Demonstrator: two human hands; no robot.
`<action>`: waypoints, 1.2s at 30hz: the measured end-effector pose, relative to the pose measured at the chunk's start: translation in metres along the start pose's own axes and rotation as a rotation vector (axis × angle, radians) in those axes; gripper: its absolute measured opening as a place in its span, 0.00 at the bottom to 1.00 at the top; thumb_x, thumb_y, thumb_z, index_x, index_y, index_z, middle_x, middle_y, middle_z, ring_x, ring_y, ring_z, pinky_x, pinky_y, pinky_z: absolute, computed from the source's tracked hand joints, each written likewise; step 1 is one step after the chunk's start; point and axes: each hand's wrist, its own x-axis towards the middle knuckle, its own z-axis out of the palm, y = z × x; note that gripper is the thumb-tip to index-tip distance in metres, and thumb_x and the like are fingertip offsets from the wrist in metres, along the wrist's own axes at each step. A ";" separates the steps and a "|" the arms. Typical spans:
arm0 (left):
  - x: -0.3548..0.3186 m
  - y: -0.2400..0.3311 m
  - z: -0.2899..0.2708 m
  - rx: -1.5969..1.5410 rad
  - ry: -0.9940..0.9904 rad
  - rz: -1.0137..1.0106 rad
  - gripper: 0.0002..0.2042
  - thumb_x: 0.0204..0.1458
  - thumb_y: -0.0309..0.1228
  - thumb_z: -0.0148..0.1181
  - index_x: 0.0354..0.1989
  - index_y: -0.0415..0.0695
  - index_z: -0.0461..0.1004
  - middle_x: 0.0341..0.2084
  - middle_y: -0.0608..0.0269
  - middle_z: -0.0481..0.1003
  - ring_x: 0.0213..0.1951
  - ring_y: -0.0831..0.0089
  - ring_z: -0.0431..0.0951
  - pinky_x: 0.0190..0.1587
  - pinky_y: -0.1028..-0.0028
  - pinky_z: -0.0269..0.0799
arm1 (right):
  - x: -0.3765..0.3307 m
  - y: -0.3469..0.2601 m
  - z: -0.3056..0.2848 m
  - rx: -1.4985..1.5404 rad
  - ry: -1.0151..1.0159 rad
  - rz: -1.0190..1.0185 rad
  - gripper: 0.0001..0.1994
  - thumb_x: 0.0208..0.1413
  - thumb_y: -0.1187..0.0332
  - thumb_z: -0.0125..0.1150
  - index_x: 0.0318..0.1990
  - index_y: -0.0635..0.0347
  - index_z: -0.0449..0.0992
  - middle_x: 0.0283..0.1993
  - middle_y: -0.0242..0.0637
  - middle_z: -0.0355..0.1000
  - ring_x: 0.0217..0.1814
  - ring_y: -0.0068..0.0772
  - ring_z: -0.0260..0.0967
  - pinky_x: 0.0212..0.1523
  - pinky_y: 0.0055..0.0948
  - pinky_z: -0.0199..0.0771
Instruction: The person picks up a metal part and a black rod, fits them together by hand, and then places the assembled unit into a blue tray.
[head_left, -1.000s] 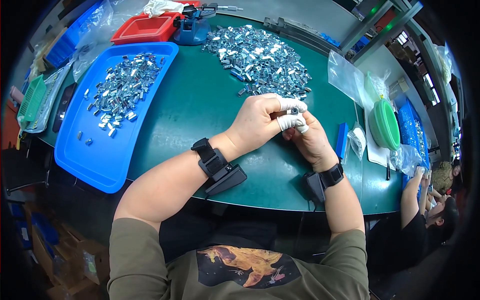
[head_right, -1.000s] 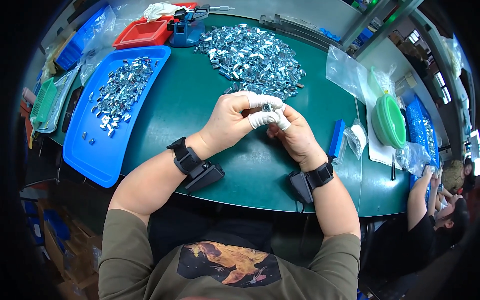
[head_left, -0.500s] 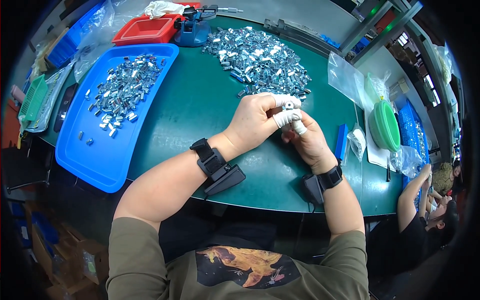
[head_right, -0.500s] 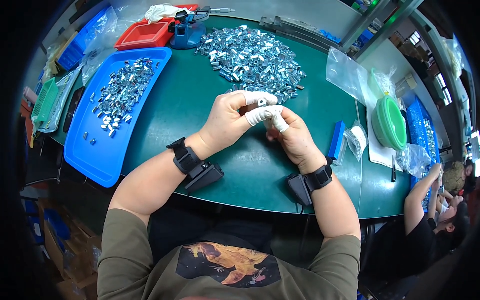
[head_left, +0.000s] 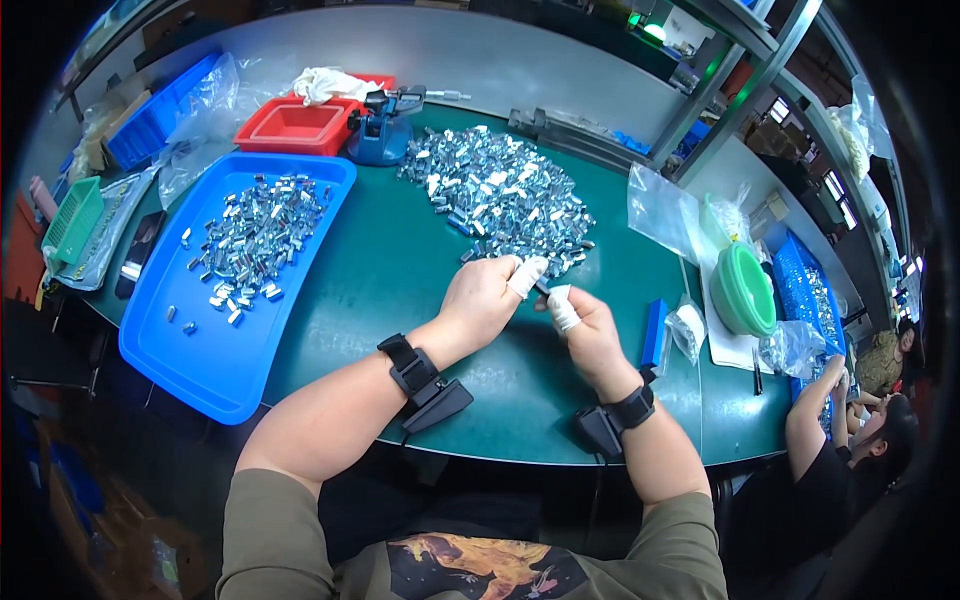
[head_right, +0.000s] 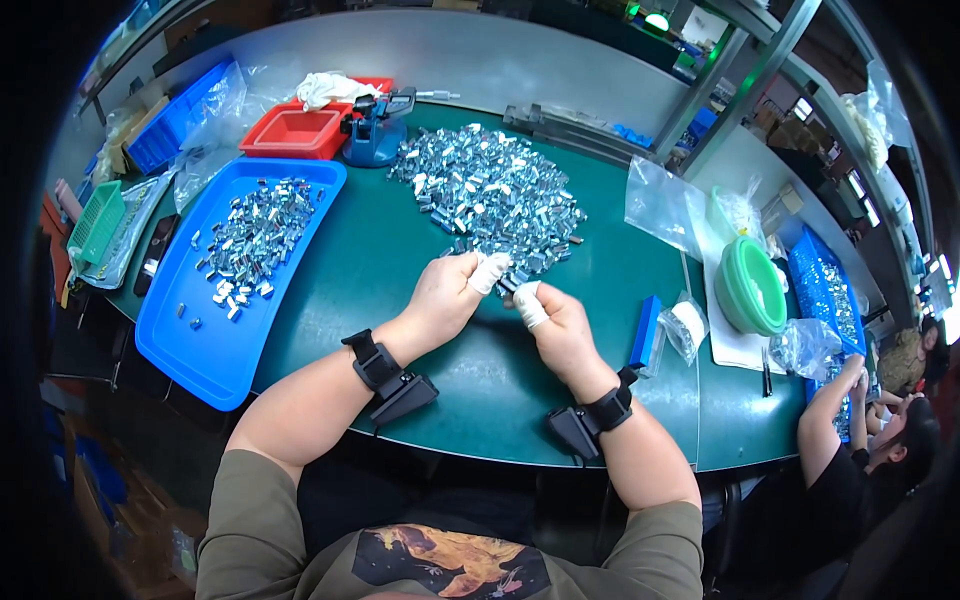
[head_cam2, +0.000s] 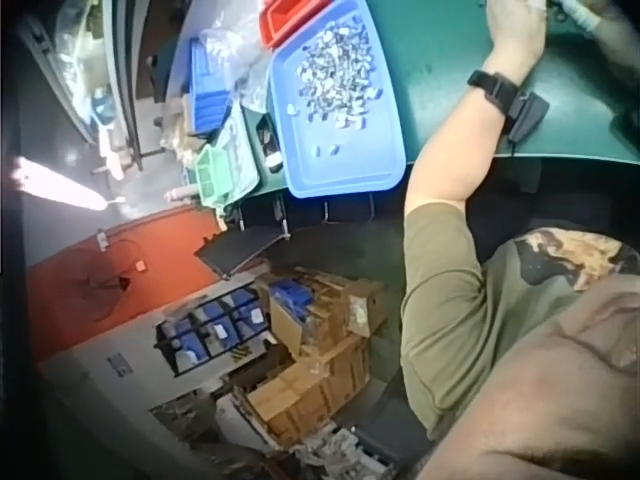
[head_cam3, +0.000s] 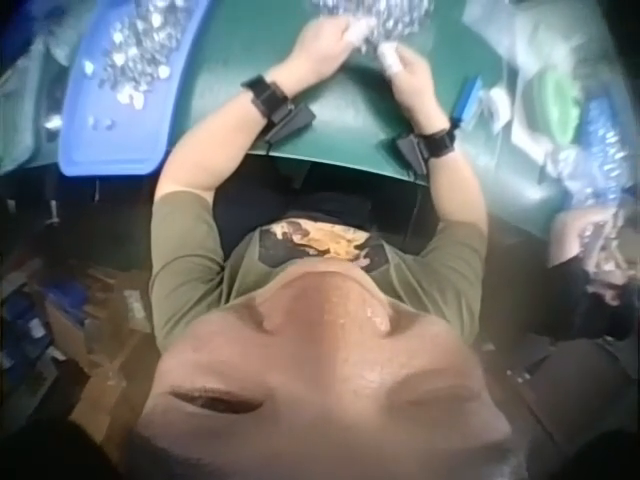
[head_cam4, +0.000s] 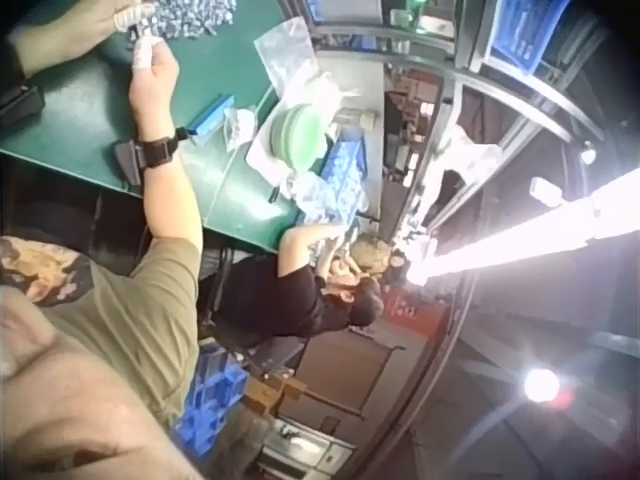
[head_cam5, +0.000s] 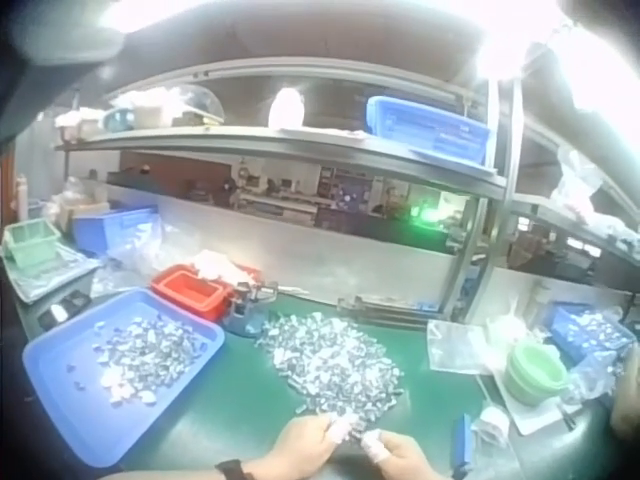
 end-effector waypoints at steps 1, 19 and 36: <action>-0.001 0.001 -0.001 -0.049 -0.013 0.004 0.18 0.53 0.39 0.48 0.18 0.37 0.68 0.09 0.60 0.63 0.14 0.77 0.61 0.18 0.74 0.56 | -0.002 0.000 0.000 0.053 -0.028 0.025 0.10 0.56 0.64 0.47 0.33 0.61 0.71 0.19 0.20 0.58 0.18 0.11 0.48 0.20 0.13 0.49; 0.002 -0.003 -0.001 -0.526 -0.108 -0.027 0.13 0.53 0.37 0.48 0.29 0.41 0.73 0.19 0.69 0.69 0.21 0.85 0.63 0.24 0.81 0.61 | 0.003 -0.010 -0.007 0.693 -0.276 0.366 0.16 0.57 0.57 0.43 0.31 0.61 0.67 0.13 0.23 0.49 0.13 0.15 0.40 0.13 0.15 0.42; 0.002 0.005 0.001 -0.832 -0.126 -0.170 0.11 0.51 0.37 0.53 0.36 0.42 0.74 0.24 0.74 0.69 0.23 0.87 0.60 0.27 0.86 0.57 | -0.003 -0.007 0.007 0.427 -0.094 0.167 0.11 0.57 0.61 0.45 0.33 0.60 0.67 0.18 0.21 0.52 0.17 0.14 0.44 0.17 0.13 0.46</action>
